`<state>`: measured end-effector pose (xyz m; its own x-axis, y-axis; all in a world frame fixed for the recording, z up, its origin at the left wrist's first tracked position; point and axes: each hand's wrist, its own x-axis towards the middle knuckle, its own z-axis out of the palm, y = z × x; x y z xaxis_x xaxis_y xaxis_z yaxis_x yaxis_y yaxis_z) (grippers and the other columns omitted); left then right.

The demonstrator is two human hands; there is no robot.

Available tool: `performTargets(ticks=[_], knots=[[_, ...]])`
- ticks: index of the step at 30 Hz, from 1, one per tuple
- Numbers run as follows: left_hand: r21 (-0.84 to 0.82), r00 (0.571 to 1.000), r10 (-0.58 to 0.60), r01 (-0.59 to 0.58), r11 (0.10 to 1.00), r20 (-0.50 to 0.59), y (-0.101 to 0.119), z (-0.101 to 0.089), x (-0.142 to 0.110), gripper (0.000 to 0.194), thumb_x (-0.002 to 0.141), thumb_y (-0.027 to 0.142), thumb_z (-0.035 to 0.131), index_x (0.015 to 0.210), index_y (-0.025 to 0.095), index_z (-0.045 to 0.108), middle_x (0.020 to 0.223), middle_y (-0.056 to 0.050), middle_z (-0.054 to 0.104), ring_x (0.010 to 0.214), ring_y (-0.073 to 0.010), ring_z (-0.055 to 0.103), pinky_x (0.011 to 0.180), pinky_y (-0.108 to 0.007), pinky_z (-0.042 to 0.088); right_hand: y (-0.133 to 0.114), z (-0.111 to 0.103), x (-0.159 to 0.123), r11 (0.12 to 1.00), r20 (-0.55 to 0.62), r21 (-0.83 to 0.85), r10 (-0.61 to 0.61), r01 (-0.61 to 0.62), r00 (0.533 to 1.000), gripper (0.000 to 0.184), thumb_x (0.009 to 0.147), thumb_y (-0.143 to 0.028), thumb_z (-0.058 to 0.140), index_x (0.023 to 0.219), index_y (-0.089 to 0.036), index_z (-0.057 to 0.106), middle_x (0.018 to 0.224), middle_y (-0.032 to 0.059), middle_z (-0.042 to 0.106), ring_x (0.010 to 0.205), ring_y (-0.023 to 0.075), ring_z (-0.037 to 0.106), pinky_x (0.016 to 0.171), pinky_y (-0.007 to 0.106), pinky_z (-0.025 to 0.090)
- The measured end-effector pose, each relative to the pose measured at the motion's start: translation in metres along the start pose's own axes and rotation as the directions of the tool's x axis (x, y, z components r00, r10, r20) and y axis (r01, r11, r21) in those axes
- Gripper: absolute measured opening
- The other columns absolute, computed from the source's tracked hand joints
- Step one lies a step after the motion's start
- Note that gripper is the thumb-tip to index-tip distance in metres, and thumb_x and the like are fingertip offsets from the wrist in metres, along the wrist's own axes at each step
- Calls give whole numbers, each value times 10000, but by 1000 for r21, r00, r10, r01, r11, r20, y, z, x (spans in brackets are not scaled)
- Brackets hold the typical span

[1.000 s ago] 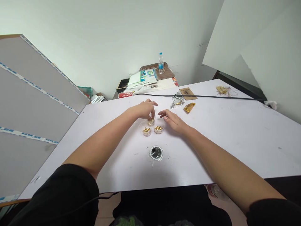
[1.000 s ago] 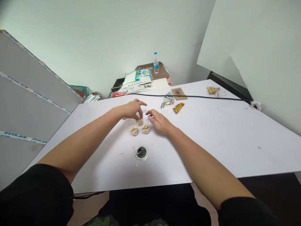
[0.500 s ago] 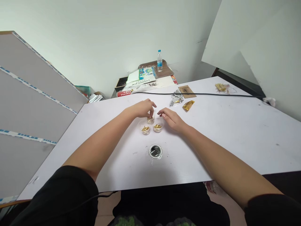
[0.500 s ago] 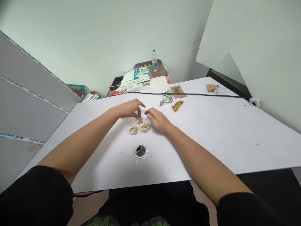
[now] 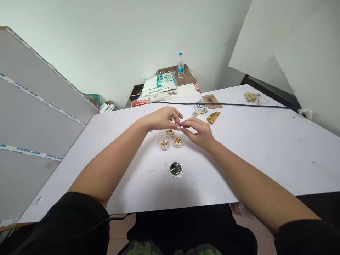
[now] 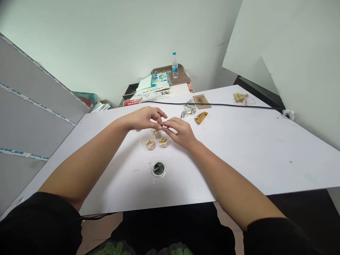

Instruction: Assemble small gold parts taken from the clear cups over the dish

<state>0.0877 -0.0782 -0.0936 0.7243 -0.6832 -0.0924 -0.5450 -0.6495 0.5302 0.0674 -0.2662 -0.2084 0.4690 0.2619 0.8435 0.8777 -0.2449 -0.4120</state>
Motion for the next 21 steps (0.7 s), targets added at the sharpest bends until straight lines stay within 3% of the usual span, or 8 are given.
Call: performTargets(ticks=[7,11,15,19,21], knots=[[-156,995,-74,83,984,63,1,0,-2,212,686,347,762,752,150,720,1256,-67,627,972,-194,649,850,-337,531,-1,0,-1,999,-14,50,1,0,1000,93,885,-276,649,834,-243,720,841,53,736,724,186,683,636,357,572],[-170,995,-71,83,982,74,0,4,-3,177,693,306,747,726,138,700,1236,-77,633,1033,-213,632,892,-347,521,-7,0,1,997,0,72,-13,13,1000,96,879,-221,638,806,-233,699,782,40,731,686,178,680,613,341,560],[-109,999,-34,36,993,22,2,4,-13,193,734,337,727,754,147,697,1165,-77,646,1087,-219,602,956,-359,497,-13,1,1,996,8,84,9,-10,1000,90,886,-214,617,817,-221,674,765,32,720,668,163,664,613,324,552],[49,991,2,4,999,-131,-1,0,-35,192,812,379,677,837,197,730,1211,-57,616,1134,-227,561,1026,-402,443,-14,3,-1,979,-19,85,185,-183,982,106,889,-290,622,830,-203,627,756,34,699,664,159,652,611,316,557],[169,993,23,-3,986,-118,-5,-1,-44,187,828,398,671,824,230,753,1314,-39,560,1228,-254,490,1052,-413,413,-13,5,-3,959,-9,115,261,-258,965,134,909,-317,594,853,-195,603,776,43,691,691,164,659,628,319,561]])
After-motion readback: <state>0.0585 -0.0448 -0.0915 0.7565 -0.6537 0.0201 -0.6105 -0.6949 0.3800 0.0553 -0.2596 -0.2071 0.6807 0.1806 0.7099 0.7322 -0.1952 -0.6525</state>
